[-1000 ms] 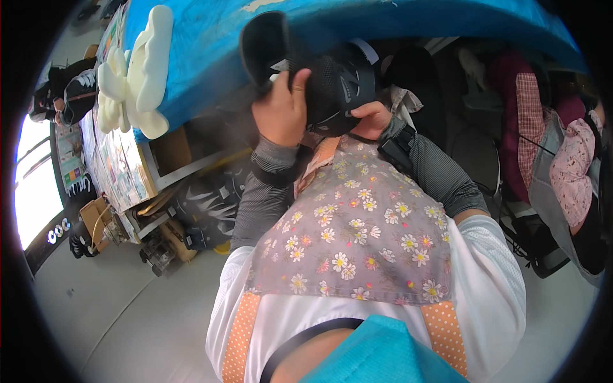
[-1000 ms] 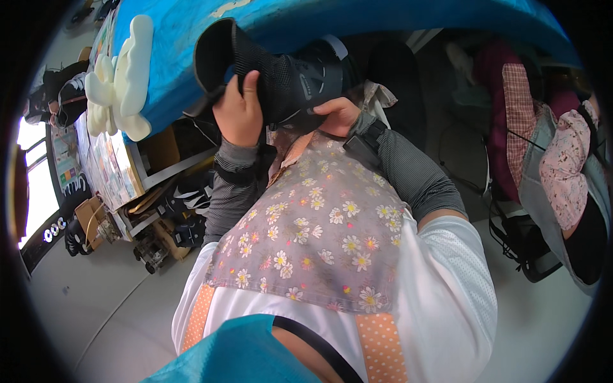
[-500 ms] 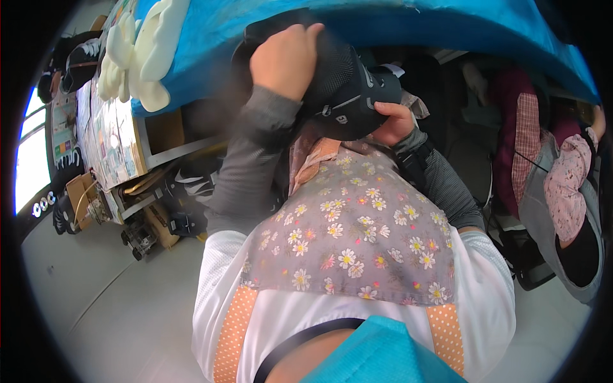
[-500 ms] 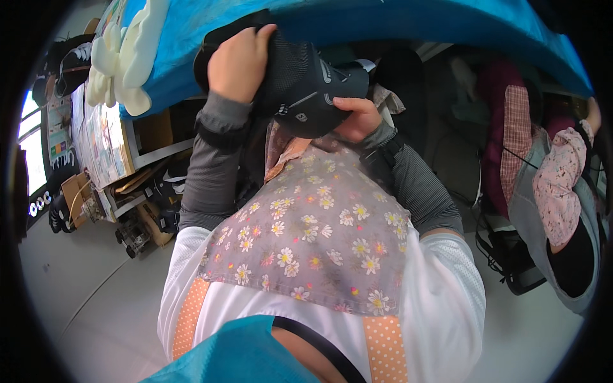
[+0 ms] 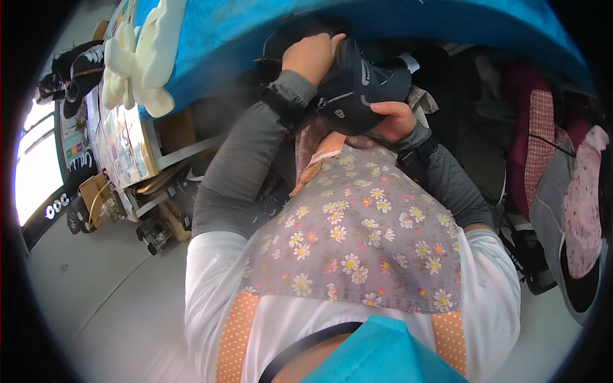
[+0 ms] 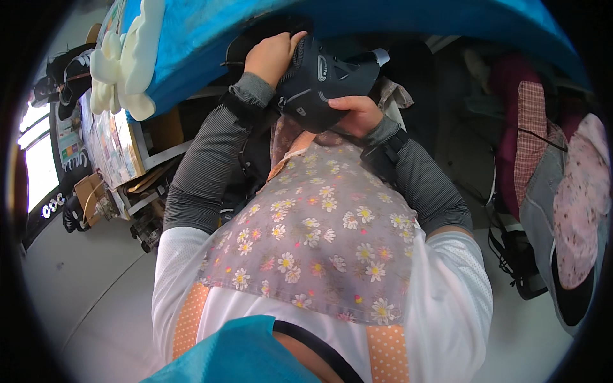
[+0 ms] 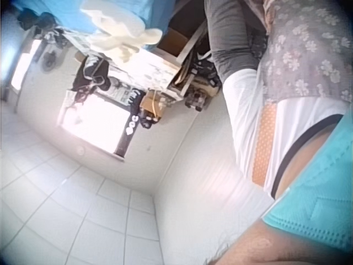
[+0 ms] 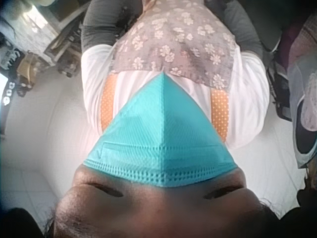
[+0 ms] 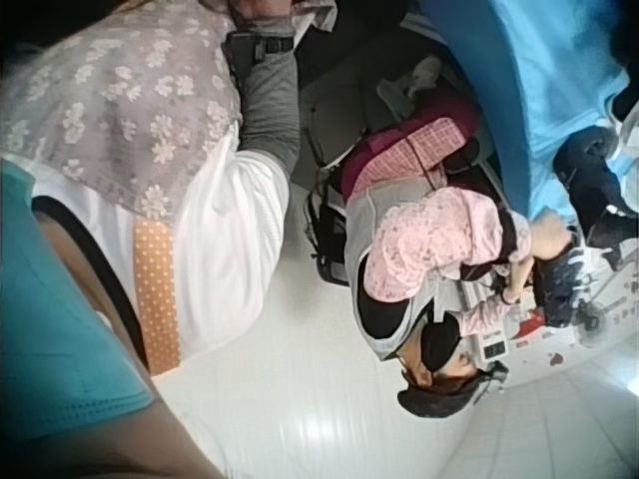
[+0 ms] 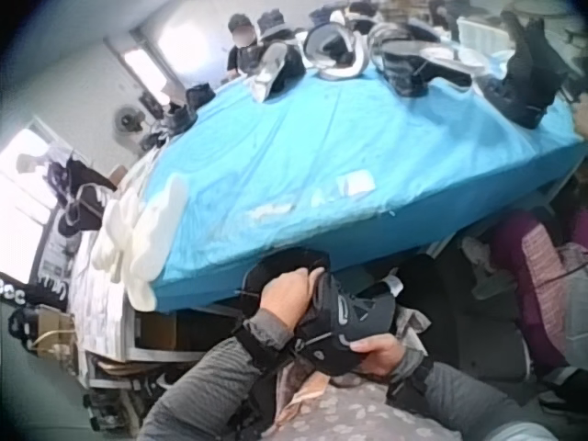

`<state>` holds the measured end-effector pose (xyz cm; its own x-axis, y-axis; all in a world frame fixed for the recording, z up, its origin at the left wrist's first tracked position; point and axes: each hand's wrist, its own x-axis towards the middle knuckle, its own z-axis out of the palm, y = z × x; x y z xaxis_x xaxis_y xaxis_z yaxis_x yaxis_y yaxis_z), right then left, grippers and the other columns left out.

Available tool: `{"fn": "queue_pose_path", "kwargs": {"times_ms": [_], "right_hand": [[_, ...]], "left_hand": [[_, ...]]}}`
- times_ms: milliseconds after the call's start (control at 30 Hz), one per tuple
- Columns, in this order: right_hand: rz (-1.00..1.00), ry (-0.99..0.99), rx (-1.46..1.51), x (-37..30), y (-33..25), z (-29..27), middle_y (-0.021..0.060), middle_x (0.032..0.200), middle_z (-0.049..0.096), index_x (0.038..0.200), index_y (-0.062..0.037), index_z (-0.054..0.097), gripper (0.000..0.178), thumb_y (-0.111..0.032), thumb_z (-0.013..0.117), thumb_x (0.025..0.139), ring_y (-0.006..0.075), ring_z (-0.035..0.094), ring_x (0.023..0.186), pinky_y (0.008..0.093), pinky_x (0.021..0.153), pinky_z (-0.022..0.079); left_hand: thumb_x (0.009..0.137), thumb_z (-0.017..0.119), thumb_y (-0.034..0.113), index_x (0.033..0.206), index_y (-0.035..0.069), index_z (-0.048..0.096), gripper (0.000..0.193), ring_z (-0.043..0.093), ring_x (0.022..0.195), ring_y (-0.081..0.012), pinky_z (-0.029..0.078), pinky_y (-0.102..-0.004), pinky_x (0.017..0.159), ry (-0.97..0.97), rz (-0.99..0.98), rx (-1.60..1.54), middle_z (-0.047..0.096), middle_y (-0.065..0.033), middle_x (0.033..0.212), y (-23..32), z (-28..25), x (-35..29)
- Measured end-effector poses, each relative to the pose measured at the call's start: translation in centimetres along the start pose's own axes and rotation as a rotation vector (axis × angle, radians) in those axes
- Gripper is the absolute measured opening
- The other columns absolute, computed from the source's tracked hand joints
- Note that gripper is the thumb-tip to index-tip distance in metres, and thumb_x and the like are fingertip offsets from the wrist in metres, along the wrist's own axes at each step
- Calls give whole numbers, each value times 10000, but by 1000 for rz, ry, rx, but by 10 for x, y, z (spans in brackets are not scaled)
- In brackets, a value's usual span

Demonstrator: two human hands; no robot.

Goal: Manually assembling shoe components by inserting foam padding and preparing the shoe upper.

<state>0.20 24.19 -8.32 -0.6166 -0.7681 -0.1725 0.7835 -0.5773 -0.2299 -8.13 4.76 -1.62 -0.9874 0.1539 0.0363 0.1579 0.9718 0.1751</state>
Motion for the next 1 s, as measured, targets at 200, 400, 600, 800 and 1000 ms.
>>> {"fn": "queue_pose_path", "kwargs": {"times_ms": [200,400,600,800,1000], "right_hand": [[-158,43,79,-9,-7,24,183,1153,630,1152,87,581,352,-38,511,830,295,601,1077,402,995,439],[-112,-22,216,-7,-19,13,194,1136,639,1113,96,599,376,-109,506,811,315,611,1054,426,983,448],[-162,203,146,-3,-15,2,174,1114,650,1110,79,607,365,-117,532,811,302,621,1029,430,978,452],[-167,155,145,-2,-13,0,163,1117,649,1113,58,610,338,-135,523,849,299,612,1052,431,979,451],[-207,140,46,-4,-3,18,130,1125,643,1169,10,587,300,-125,523,909,266,602,1077,412,958,467]], "left_hand": [[938,498,425,747,48,642,446,617,676,-360,494,-433,568,103,69,4,619,-175,693,14,-42,-4],[948,467,443,778,30,666,489,649,672,-348,535,-417,589,-26,34,44,647,-183,710,28,-33,14],[970,421,418,818,19,693,506,661,737,-369,537,-450,681,-97,59,-51,668,-202,766,9,1,19],[970,423,341,881,14,693,433,649,837,-382,521,-448,757,-234,123,-91,663,-225,850,0,24,26],[957,444,334,888,13,695,413,641,840,-396,516,-457,759,-245,24,-168,659,-231,869,0,29,21]]}}
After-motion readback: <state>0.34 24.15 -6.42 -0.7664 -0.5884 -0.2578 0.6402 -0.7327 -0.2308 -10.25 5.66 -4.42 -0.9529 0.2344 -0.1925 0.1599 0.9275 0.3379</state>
